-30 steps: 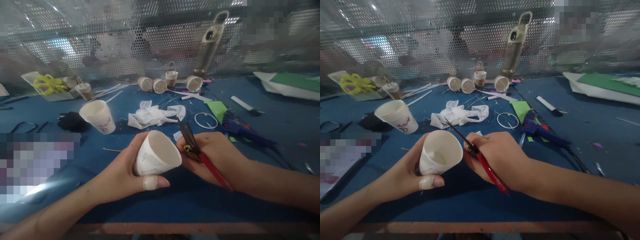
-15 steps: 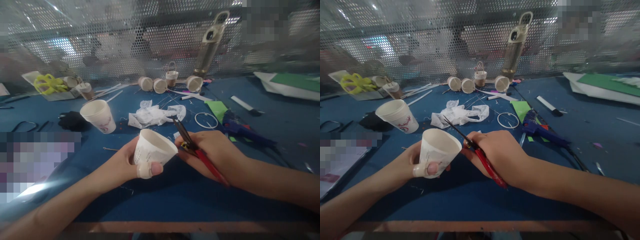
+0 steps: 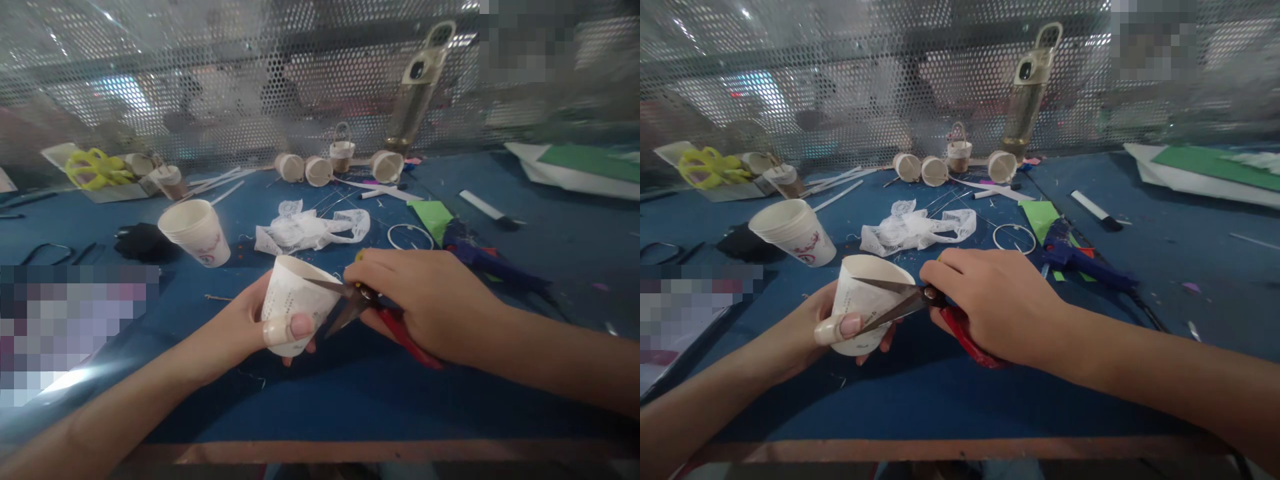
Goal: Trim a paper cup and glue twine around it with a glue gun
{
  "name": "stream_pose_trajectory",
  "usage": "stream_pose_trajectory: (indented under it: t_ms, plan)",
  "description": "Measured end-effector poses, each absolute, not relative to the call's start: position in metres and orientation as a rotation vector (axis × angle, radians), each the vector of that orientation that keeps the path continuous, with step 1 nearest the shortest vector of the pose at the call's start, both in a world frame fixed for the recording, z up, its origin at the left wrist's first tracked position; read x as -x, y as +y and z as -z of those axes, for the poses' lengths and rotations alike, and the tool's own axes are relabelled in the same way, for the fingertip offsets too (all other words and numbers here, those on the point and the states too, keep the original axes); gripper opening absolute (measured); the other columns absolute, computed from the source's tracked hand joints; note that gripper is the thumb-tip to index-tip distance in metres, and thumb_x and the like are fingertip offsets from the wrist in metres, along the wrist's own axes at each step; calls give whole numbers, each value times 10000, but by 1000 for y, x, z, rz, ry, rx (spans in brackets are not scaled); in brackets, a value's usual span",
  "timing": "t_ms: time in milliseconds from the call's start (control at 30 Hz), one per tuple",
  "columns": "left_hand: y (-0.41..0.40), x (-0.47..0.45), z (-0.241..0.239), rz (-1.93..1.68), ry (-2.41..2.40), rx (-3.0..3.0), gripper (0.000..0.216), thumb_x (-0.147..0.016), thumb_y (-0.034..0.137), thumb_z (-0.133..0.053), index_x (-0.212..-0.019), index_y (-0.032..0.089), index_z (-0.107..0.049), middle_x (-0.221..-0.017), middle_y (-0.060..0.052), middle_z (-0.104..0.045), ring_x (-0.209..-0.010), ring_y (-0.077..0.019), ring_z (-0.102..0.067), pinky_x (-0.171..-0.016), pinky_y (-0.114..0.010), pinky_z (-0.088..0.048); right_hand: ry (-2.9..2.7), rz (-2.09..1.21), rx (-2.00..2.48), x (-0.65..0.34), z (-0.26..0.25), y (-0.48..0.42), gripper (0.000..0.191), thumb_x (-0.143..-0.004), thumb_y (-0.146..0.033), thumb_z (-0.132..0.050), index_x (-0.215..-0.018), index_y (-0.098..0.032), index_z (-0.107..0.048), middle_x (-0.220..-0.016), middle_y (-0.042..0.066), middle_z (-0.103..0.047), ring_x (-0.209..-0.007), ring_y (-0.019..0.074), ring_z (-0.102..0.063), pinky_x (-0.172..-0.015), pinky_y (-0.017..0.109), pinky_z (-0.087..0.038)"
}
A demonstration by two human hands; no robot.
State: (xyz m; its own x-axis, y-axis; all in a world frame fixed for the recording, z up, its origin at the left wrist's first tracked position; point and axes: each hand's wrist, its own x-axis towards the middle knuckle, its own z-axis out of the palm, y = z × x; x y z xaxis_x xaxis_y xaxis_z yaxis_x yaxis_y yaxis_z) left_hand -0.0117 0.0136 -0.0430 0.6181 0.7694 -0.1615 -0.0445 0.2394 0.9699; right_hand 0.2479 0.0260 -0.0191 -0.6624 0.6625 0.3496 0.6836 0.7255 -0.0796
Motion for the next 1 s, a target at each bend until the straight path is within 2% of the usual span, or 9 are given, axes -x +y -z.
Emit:
stream_pose_trajectory:
  t_ms: [133,367,733,1000]
  plan:
    - [14,10,38,-604,772,-1200,518,-819,447,-807,-1226,206,-596,-971,-87,-700,-777,-189,-682,-540,-202,-540,-2576,209,1047,-247,23,28,183,-881,-198,-483,-889,-213,-665,-760,21,-689,-580,167,-554,-514,291,-241]
    - [14,7,31,-565,779,-1182,623,-770,571,-803,-1215,186,-600,-909,-101,-703,-723,-181,-657,-527,-208,-519,-2596,170,983,-249,21,26,160,-907,-253,-509,-861,-204,-654,-732,19,-661,-579,163,-548,-504,282,-249]
    - [14,1,37,-636,693,-1092,526,-801,519,-804,-1137,156,-625,-841,-76,-677,-663,-163,-652,-442,-172,-487,-2563,432,822,-251,24,25,262,-966,-238,-446,-924,-166,-695,-760,57,-657,-597,176,-563,-494,280,-225]
    - [14,-1,39,-628,656,-1067,517,-816,526,-792,-1132,154,-619,-782,-62,-676,-623,-139,-630,-443,-160,-516,-2505,492,772,-249,25,22,317,-969,-194,-395,-830,-160,-677,-662,29,-613,-537,156,-544,-476,271,-247]
